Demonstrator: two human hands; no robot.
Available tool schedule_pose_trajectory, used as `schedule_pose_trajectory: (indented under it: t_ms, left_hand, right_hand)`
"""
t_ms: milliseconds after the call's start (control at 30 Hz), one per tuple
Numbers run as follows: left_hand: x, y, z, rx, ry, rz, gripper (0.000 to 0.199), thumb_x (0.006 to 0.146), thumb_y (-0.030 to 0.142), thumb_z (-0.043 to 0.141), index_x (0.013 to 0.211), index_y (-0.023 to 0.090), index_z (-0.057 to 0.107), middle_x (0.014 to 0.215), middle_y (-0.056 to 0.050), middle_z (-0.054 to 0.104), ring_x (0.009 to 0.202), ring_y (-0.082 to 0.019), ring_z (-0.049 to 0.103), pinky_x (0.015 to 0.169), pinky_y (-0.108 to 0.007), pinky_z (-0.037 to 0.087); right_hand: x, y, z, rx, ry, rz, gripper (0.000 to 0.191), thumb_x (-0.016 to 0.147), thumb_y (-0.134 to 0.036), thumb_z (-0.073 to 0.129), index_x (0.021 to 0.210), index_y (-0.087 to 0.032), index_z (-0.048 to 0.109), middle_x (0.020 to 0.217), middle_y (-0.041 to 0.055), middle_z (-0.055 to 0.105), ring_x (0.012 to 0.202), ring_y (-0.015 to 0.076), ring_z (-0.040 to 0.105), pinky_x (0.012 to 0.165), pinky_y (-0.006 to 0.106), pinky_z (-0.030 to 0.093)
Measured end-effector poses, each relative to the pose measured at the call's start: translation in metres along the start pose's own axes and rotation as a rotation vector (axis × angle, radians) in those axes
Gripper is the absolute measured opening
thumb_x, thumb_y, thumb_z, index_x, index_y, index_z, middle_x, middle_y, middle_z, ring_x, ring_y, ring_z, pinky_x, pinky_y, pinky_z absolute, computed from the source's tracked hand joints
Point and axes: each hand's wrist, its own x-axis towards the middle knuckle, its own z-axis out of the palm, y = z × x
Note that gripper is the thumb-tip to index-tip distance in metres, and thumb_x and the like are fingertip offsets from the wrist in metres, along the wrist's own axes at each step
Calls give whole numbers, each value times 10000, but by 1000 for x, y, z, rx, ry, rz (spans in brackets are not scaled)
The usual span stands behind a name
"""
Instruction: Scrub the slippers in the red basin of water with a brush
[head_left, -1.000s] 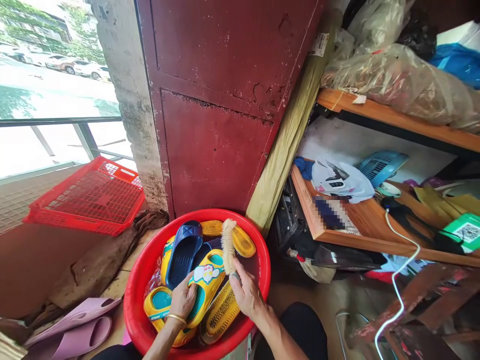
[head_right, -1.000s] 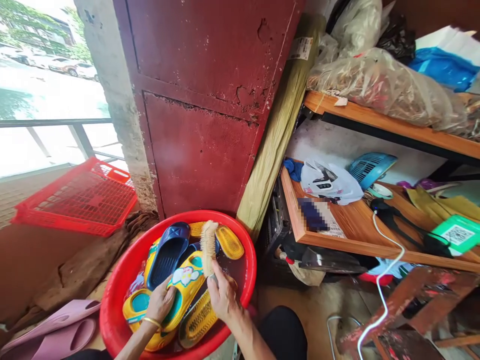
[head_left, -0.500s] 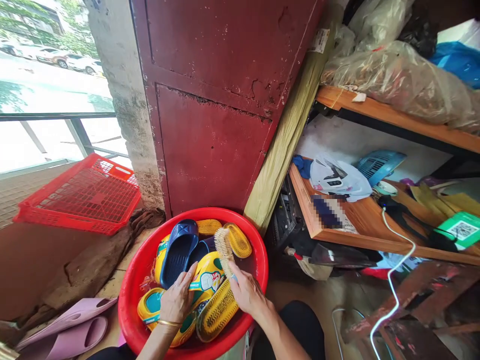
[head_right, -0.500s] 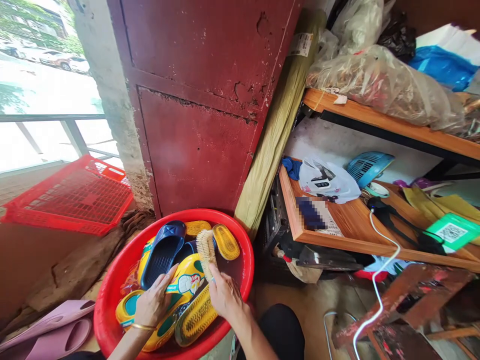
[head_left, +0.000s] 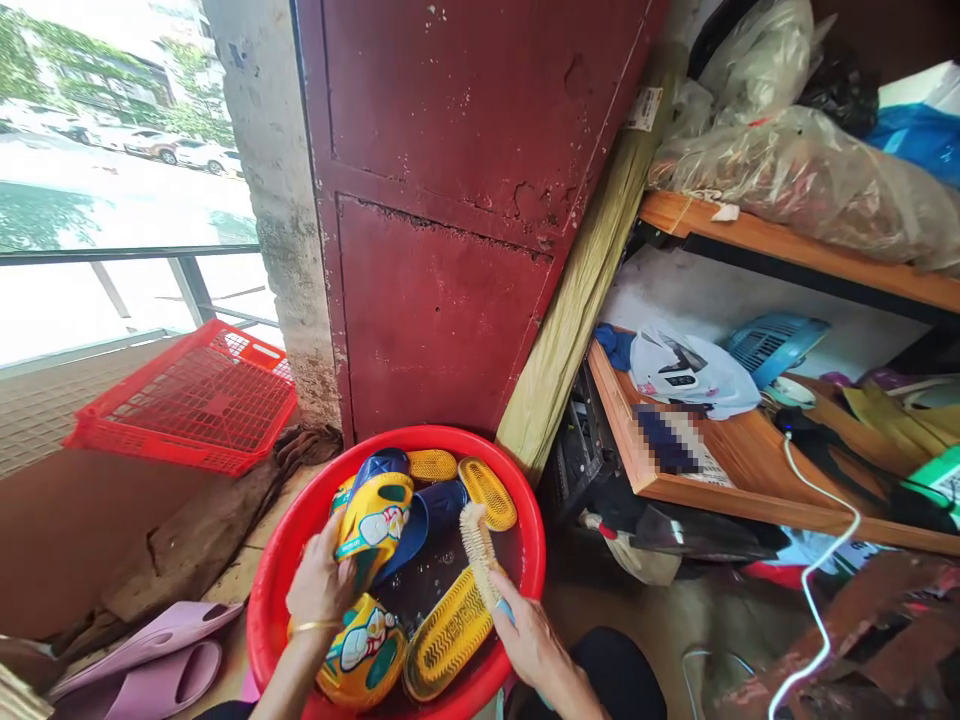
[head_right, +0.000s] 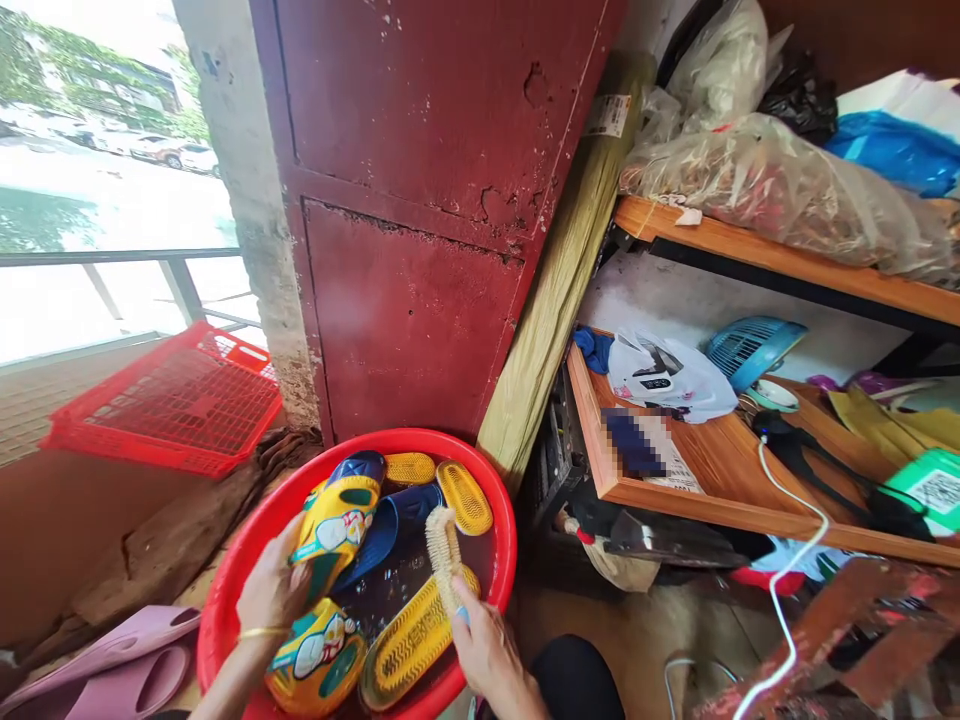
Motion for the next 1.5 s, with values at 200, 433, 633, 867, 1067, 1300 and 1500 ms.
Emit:
schedule_pose_trajectory:
  t_ms: [200, 433, 633, 867, 1067, 1300, 1500]
  left_hand:
    - [5, 7, -15, 204, 51, 28, 723, 899, 325, 448, 1551, 56, 290, 1571, -305, 323, 1434, -448, 350, 1091, -645, 332]
    - [-65, 50, 41, -175, -497, 584, 571, 924, 387, 468, 1463, 201, 486, 1421, -159, 595, 1315, -286, 552, 1120, -454, 417]
    - [-108, 59, 107, -12, -844, 386, 935, 710, 401, 670, 1542, 116, 353, 1621, -229, 324, 1454, -349, 401, 1166, -458, 362]
    - [-74, 43, 108, -510, -724, 96, 731, 745, 498, 603, 1363, 111, 563, 1352, -173, 655, 1253, -325, 613, 1070, -416, 470]
    - [-53, 57, 77, -897, -722, -186, 656, 647, 610, 712, 1115, 151, 726, 1165, -133, 757, 1063, -348, 699, 932, -424, 550]
    - [-50, 57, 39, -944, -715, -202, 644, 635, 554, 753, 1149, 166, 728, 1098, -91, 779, 993, -322, 713, 841, -387, 571]
    - [-41, 62, 25, -1457, -752, -779, 560, 792, 427, 694, 1272, 147, 629, 950, -129, 793, 831, -327, 762, 752, -468, 608]
  right_hand:
    - [-5, 16, -8, 309, 24, 353, 564, 956, -475, 457, 1455, -219, 517, 876, 53, 744, 547, 170, 666, 504, 272, 552]
    - [2, 19, -3, 605, 86, 468, 715, 945, -521, 468, 1532, -133, 338, 639, -45, 614, 335, 83, 451, 345, 188, 378]
    - [2, 17, -1, 603, 83, 475, 684, 959, -483, 466, 1541, -149, 333, 674, -29, 645, 333, 80, 458, 331, 179, 365]
    - [-1, 16, -3, 362, 94, 439, 580, 1007, -432, 394, 1537, -199, 376, 793, 30, 715, 463, 132, 602, 457, 229, 501]
    - [-2, -15, 37, -189, 47, 45, 571, 945, -248, 483, 1510, -324, 450, 1018, 82, 751, 874, 273, 728, 780, 369, 591]
    - [38, -10, 0, -331, 121, 175, 532, 957, -216, 459, 1483, -287, 502, 1047, 95, 763, 904, 254, 735, 829, 364, 588]
    - [34, -12, -7, -23, 213, 95, 502, 989, -337, 423, 1464, -217, 529, 1325, 90, 678, 1150, 246, 677, 1006, 353, 531]
